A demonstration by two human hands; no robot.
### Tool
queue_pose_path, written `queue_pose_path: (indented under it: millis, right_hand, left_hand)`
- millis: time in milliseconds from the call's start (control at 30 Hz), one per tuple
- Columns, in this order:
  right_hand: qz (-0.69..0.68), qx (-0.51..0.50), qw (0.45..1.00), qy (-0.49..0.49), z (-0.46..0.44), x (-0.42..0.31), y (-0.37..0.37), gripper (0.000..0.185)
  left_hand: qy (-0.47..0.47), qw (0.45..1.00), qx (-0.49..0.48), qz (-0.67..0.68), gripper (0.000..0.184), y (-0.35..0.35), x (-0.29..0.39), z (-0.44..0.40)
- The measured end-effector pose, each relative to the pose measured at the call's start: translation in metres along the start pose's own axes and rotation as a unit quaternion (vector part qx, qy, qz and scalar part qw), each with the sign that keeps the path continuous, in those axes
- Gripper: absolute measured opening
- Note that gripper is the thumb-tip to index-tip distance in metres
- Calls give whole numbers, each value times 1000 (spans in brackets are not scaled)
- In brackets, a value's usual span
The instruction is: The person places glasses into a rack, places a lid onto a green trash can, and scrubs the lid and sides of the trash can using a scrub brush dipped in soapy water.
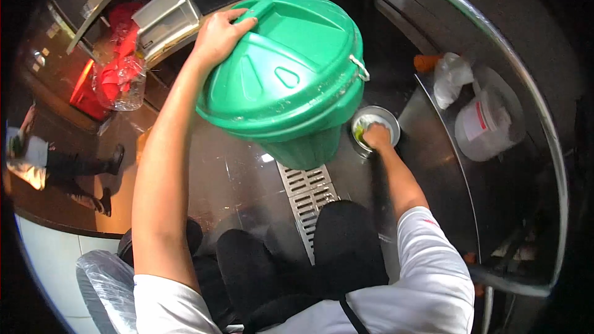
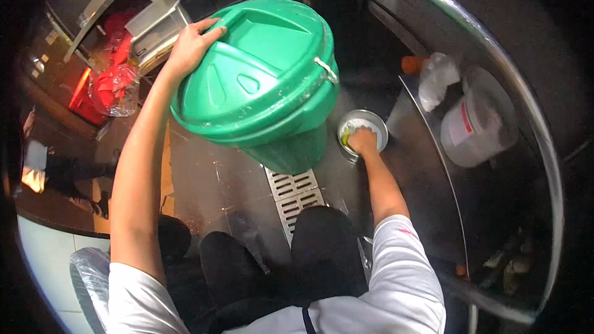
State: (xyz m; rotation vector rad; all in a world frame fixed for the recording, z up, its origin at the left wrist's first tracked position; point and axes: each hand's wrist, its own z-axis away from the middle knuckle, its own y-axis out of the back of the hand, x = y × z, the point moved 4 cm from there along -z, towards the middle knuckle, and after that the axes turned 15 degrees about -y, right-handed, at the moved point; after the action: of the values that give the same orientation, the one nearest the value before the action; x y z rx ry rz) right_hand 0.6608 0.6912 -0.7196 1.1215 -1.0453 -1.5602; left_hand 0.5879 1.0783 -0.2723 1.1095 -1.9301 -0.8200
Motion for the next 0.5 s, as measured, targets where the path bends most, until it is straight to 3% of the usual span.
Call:
queue_pose_path:
  millis: [67, 100, 133, 167, 200, 233, 267, 300, 333, 367, 400, 433, 500]
  right_hand:
    - [17, -83, 995, 46, -6, -8, -33, 46]
    - [58, -83, 994, 42, -24, -2, -61, 50]
    - [1, -62, 995, 76, -35, 5, -74, 57]
    - [-15, -20, 998, 58, -33, 17, -80, 65]
    - [-61, -44, 997, 29, -30, 26, -80, 74]
    - [-31, -8, 997, 67, -60, 42, -124, 80]
    - [-4, -25, 998, 66, -81, 53, -153, 89]
    - [-22, -67, 996, 46, -73, 51, -133, 94]
    - [-147, -89, 985, 28, -66, 56, -116, 87]
    - [-157, -155, 971, -95, -40, 43, -63, 77]
    - [-251, -142, 943, -163, -61, 50, -75, 71]
    - [-351, -167, 908, -159, -67, 53, -63, 65]
    - [-492, 18, 870, 34, -54, 33, -10, 57]
  left_hand:
    - [23, 999, 7, -30, 66, -1, 0, -2]
    - [59, 997, 9, -47, 66, -2, 2, -2]
    - [97, 993, 16, -64, 66, -4, 7, -2]
    - [122, 985, 41, -112, 64, -6, 13, -2]
    - [112, 981, 68, -144, 59, -8, 19, 0]
    - [152, 974, 78, -152, 55, -8, 27, 2]
    - [169, 966, 83, -179, 54, -11, 24, 2]
    - [176, 962, 83, -189, 55, -11, 26, 0]
    - [178, 959, 87, -203, 55, -13, 26, -2]
    - [198, 956, 63, -207, 56, -11, 29, -6]
    - [211, 955, 46, -204, 58, -11, 28, -10]
    - [220, 955, 44, -195, 58, -10, 23, -14]
    - [219, 956, 44, -191, 60, -6, 20, -19]
